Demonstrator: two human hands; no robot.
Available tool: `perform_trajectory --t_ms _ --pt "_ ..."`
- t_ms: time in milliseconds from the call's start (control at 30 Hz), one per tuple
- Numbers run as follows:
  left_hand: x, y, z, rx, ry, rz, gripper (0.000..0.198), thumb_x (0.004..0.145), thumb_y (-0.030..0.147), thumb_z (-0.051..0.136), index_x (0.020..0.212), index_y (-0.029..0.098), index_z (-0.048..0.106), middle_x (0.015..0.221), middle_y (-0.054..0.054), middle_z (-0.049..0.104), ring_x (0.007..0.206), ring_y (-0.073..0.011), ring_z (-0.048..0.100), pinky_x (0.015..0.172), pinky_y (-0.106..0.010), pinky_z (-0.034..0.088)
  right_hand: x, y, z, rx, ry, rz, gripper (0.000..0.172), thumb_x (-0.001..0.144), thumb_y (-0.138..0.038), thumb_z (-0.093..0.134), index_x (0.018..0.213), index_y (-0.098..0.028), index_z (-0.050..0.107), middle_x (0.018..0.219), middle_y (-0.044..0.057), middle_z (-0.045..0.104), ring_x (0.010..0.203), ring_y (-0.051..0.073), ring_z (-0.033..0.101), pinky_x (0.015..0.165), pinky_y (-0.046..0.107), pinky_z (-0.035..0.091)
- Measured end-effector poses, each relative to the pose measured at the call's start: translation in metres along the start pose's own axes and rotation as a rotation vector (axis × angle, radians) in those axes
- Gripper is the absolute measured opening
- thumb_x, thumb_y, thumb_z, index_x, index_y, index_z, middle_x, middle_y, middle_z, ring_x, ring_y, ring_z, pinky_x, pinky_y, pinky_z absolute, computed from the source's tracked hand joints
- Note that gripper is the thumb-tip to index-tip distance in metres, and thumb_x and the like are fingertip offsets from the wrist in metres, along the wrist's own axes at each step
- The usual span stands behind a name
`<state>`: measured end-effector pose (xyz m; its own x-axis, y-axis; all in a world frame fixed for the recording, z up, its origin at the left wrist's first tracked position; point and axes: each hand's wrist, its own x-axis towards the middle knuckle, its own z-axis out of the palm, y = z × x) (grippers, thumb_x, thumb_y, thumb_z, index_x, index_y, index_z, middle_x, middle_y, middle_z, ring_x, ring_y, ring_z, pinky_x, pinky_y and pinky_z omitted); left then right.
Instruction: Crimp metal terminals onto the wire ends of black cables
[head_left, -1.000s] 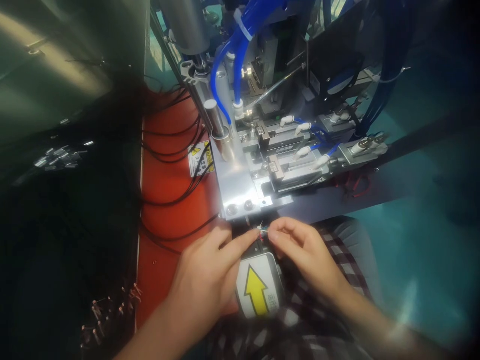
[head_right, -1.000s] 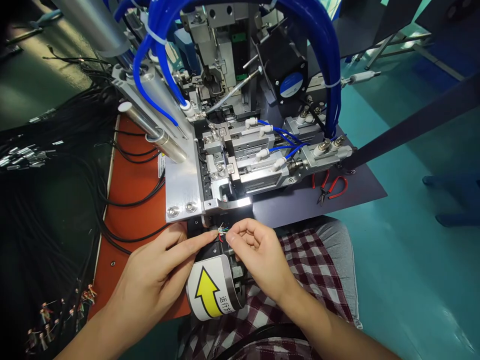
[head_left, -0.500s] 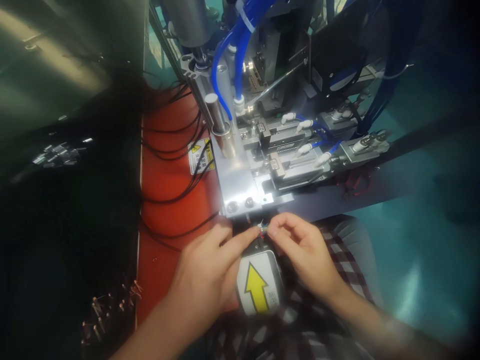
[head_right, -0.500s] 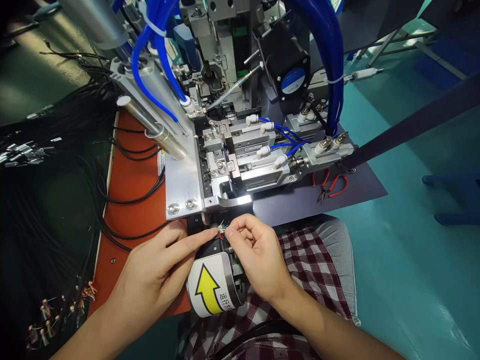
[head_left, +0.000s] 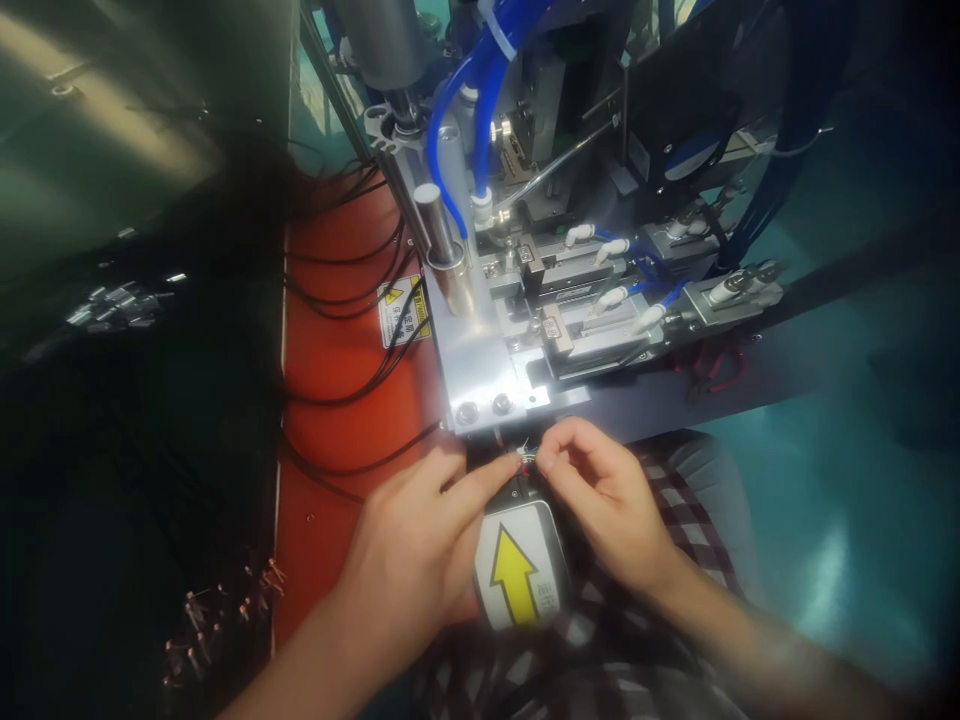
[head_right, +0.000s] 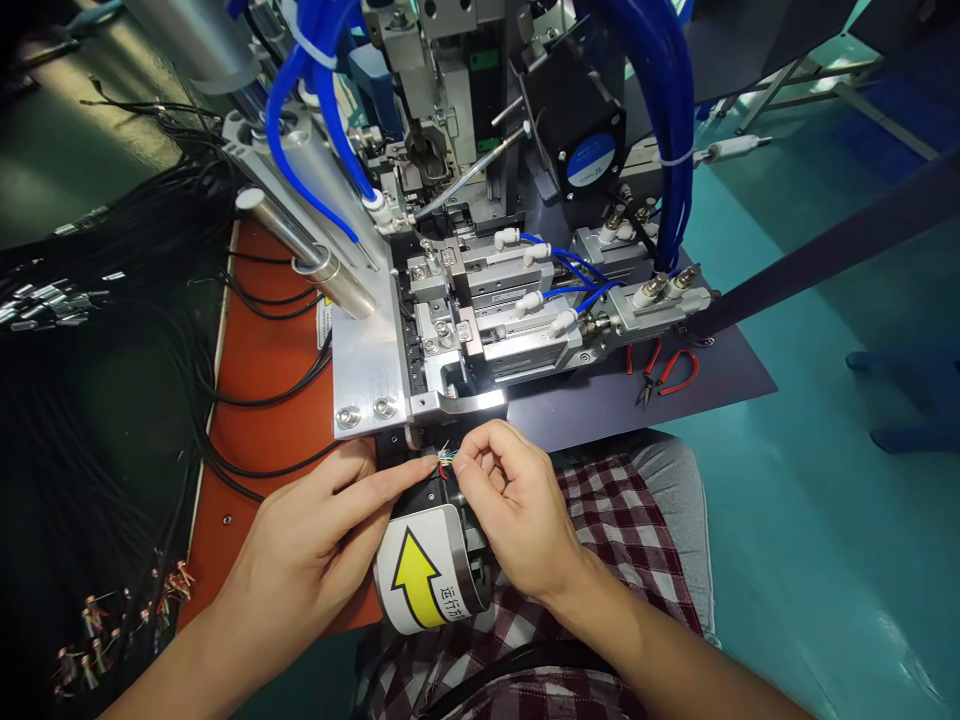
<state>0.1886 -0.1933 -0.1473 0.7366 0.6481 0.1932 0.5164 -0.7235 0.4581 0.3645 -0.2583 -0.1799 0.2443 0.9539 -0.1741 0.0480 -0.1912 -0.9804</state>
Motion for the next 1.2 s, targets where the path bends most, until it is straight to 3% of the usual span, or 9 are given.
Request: perform_trajectory --t_ms 1200 --pt "0.0011 -0.0008 -0.0017 -0.011 0.003 -0.002 0.032 0.090 0.013 0.047 0.111 0.017 0.070 0.079 -0.004 0.058 0.067 -0.0124 0.057 0.052 -0.019 0.046 0.0026 -0.0053 0.0014 0.078 -0.009 0.135 0.018 0.089 -0.028 0.055 0.073 -0.020 0.053 0.066 -0.003 0.048 0.059 0.013 0.042 0.053 0.025 0.034"
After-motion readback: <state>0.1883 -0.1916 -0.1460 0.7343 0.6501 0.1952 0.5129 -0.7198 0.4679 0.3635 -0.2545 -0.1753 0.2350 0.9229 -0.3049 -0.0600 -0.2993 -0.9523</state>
